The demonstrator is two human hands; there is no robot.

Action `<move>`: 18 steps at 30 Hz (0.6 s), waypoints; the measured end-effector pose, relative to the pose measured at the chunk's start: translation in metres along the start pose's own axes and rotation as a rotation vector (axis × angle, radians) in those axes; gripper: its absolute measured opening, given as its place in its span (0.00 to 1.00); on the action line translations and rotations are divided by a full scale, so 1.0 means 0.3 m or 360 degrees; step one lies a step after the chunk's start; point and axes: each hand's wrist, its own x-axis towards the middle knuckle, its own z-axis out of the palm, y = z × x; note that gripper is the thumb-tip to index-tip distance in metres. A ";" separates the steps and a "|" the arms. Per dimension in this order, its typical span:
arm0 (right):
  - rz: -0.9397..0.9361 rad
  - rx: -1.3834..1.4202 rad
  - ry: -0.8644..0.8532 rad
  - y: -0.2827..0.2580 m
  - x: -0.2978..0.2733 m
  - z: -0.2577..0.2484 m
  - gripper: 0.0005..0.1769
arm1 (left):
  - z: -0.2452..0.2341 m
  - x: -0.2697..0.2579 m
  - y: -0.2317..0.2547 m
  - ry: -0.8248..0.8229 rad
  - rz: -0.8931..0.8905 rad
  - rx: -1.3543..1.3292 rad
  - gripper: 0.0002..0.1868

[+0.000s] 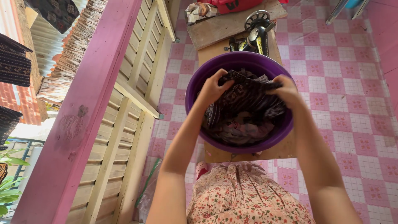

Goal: The recorder is taking wet clothes from a bucket and hanging them on a clothesline using clothespins.

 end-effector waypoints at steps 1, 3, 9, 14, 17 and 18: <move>0.0002 0.0002 0.0001 -0.068 -0.014 -0.035 0.25 | -0.050 0.011 0.052 -0.0003 0.0000 0.0001 0.15; 0.0129 0.0580 0.0082 -0.197 -0.046 -0.105 0.27 | -0.146 0.028 0.156 -0.0235 0.0295 0.0046 0.27; -0.0936 0.0485 0.0351 -0.547 -0.175 -0.311 0.34 | -0.209 0.118 0.228 -0.0024 0.0475 0.0858 0.27; -0.0876 0.1134 0.0310 -0.638 -0.225 -0.370 0.19 | -0.300 0.167 0.385 0.0269 0.0573 0.0322 0.25; -0.1095 0.1027 0.0328 -0.644 -0.248 -0.373 0.22 | -0.335 0.186 0.333 0.0109 0.0508 -0.0094 0.23; -0.1207 0.0697 0.0273 -0.624 -0.240 -0.377 0.21 | -0.345 0.195 0.296 -0.0039 0.0475 -0.0265 0.23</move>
